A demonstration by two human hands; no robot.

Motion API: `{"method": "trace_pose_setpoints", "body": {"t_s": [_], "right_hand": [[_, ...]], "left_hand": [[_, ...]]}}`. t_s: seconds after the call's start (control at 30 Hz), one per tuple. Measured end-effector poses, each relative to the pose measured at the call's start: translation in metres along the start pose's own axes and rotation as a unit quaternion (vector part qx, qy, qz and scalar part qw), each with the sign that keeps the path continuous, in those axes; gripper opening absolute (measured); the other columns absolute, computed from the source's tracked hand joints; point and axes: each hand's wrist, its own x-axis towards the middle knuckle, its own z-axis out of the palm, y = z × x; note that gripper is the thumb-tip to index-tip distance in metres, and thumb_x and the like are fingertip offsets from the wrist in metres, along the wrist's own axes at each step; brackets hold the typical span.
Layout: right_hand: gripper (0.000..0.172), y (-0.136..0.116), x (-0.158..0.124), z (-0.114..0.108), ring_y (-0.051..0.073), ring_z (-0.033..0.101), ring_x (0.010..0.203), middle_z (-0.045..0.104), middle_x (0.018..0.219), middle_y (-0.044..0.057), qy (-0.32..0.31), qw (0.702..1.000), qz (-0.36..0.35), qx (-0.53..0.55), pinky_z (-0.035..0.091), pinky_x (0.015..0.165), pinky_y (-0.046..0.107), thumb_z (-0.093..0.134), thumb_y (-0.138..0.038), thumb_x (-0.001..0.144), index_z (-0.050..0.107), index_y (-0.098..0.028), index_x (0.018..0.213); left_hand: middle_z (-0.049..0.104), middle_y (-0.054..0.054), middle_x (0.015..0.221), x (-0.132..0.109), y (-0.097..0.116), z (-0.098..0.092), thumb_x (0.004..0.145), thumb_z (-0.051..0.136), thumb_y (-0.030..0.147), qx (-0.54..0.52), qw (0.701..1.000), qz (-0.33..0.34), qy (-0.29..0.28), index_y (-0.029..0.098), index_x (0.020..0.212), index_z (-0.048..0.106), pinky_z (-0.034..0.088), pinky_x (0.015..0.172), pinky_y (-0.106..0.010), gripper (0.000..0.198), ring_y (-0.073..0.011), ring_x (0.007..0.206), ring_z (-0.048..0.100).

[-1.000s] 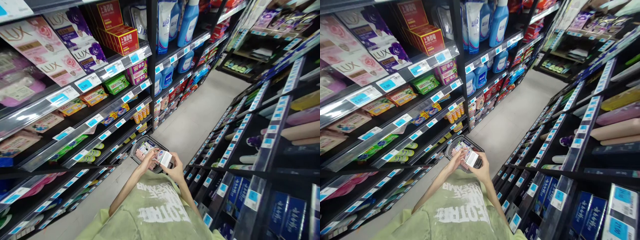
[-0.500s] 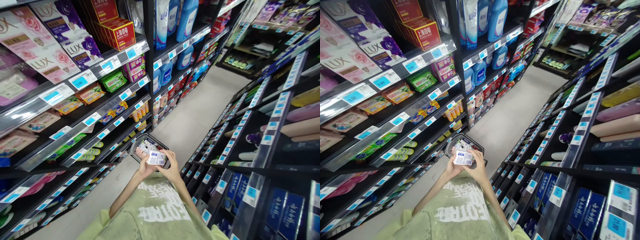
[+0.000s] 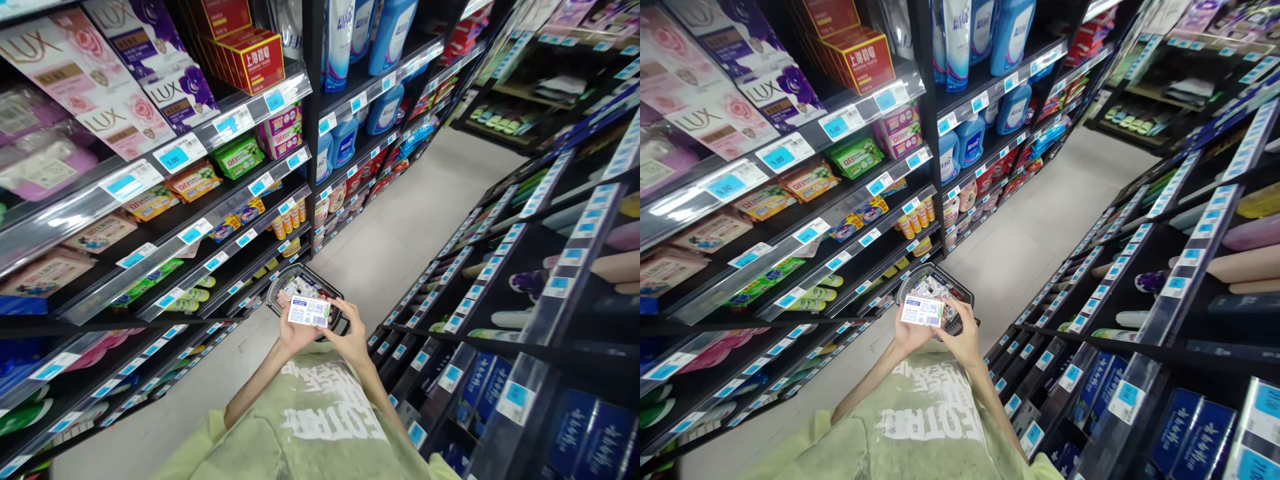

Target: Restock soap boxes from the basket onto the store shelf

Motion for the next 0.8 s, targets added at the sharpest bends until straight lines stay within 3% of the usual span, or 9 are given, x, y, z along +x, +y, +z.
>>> {"method": "trace_pose_setpoints", "body": {"t_s": [0.1,0.27,0.5,0.8], "right_hand": [[0.066,0.0041,-0.0014,-0.0016,0.029,0.056,0.121,0.068,0.128,0.009,0.011,1.000,-0.005,-0.003,0.047,0.106,0.052,0.084,-0.021,0.074,0.059,-0.029,0.134],[0.063,0.0055,0.0000,-0.0040,0.030,0.059,0.117,0.071,0.123,0.008,0.025,1.000,-0.018,-0.007,0.050,0.101,0.051,0.086,-0.025,0.073,0.062,-0.028,0.131],[0.065,0.0054,0.0001,-0.0059,0.029,0.059,0.112,0.069,0.122,0.009,0.016,1.000,-0.001,-0.003,0.054,0.089,0.044,0.086,-0.026,0.072,0.061,-0.028,0.132],[0.063,0.0061,-0.0002,-0.0056,0.024,0.060,0.093,0.064,0.112,0.006,0.020,1.000,0.024,-0.006,0.052,0.083,0.041,0.087,-0.024,0.069,0.063,-0.029,0.127]], "left_hand": [[0.068,-0.015,0.126,0.0020,-0.0009,0.0004,0.075,0.055,0.079,-0.051,0.998,-0.006,-0.024,0.018,0.132,0.062,0.045,0.098,-0.050,0.084,-0.0400,0.117,0.061],[0.069,-0.014,0.123,0.0043,-0.0011,0.0028,0.073,0.056,0.079,-0.056,0.998,-0.015,-0.015,0.020,0.130,0.063,0.043,0.102,-0.050,0.082,-0.0390,0.119,0.059],[0.067,-0.015,0.122,0.0049,-0.0019,0.0018,0.083,0.042,0.078,-0.044,0.999,-0.011,-0.022,0.011,0.135,0.057,0.044,0.097,-0.048,0.086,-0.0365,0.114,0.061],[0.068,-0.017,0.123,0.0064,-0.0008,-0.0009,0.081,0.049,0.076,-0.057,0.998,-0.016,-0.028,0.010,0.135,0.058,0.045,0.094,-0.049,0.086,-0.0417,0.114,0.061]]}}
